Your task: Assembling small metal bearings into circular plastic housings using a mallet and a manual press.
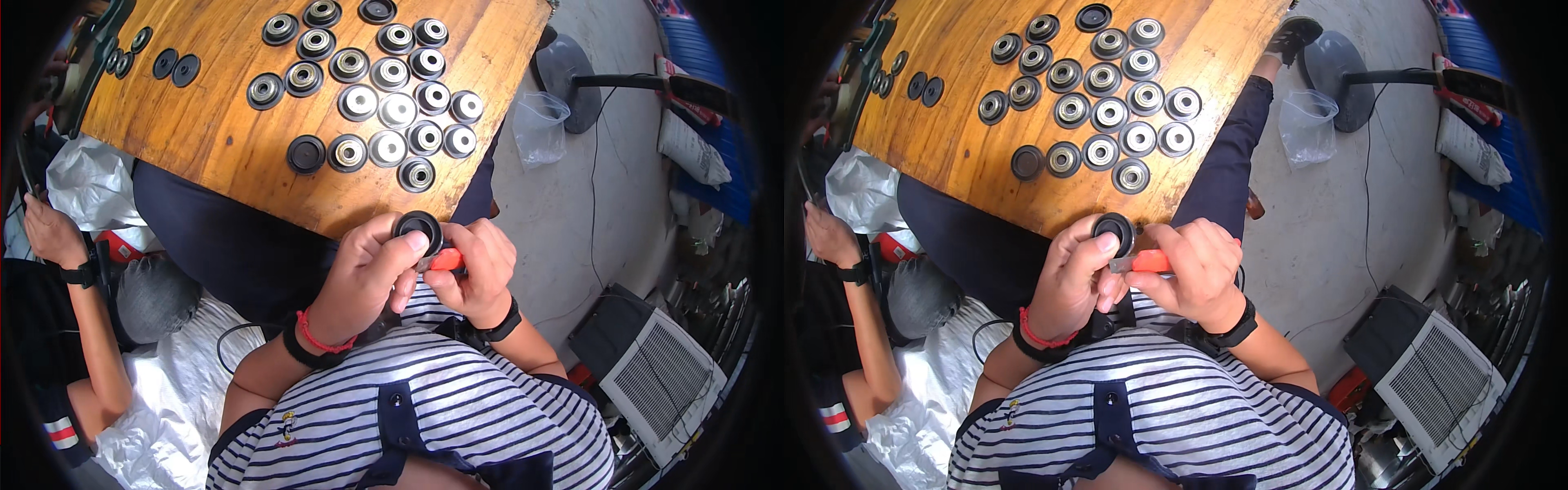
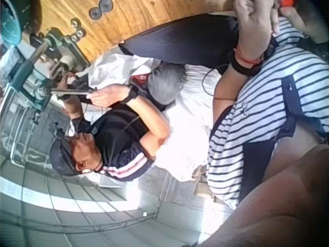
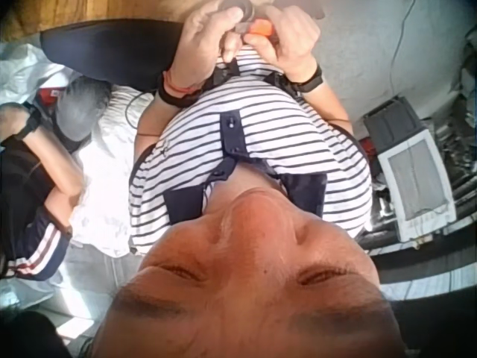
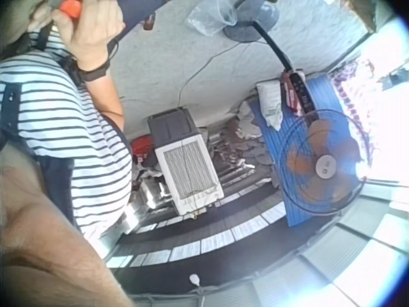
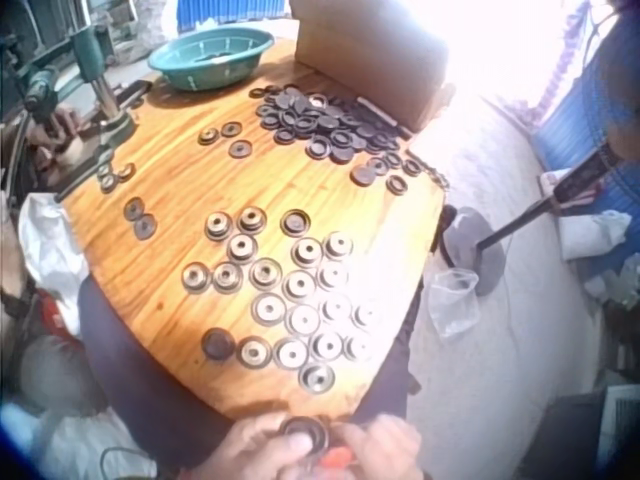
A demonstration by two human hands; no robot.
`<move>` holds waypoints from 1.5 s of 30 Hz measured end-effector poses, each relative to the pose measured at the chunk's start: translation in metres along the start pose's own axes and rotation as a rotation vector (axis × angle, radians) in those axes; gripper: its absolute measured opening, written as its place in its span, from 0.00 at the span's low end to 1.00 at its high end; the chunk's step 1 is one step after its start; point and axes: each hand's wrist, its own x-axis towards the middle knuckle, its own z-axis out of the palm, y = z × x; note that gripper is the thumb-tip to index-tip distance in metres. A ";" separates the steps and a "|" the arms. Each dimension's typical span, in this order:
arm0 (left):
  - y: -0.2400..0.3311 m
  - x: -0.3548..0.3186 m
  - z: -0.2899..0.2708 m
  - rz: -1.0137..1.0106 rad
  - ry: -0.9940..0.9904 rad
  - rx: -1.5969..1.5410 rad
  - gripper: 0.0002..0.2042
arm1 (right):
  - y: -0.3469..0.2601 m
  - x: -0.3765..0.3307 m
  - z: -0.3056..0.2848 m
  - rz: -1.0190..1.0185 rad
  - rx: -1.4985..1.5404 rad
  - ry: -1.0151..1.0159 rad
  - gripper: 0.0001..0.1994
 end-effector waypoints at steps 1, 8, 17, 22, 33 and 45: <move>0.000 0.000 0.000 -0.015 0.009 -0.037 0.10 | 0.000 0.000 0.000 0.000 -0.001 0.001 0.25; -0.006 -0.009 -0.003 0.015 -0.007 0.058 0.11 | 0.019 0.000 -0.019 0.681 0.487 0.294 0.24; -0.008 -0.007 -0.006 0.053 0.011 0.049 0.10 | 0.010 0.004 -0.007 -0.095 0.189 -0.087 0.22; -0.007 -0.008 -0.007 0.044 -0.002 0.051 0.11 | 0.008 0.006 -0.006 -0.103 0.159 -0.093 0.23; -0.003 -0.007 -0.007 0.012 0.007 -0.012 0.09 | 0.003 0.008 -0.004 0.004 0.107 -0.077 0.21; 0.005 -0.009 -0.005 -0.060 -0.035 -0.006 0.10 | 0.012 0.017 -0.013 -0.154 0.254 -0.155 0.25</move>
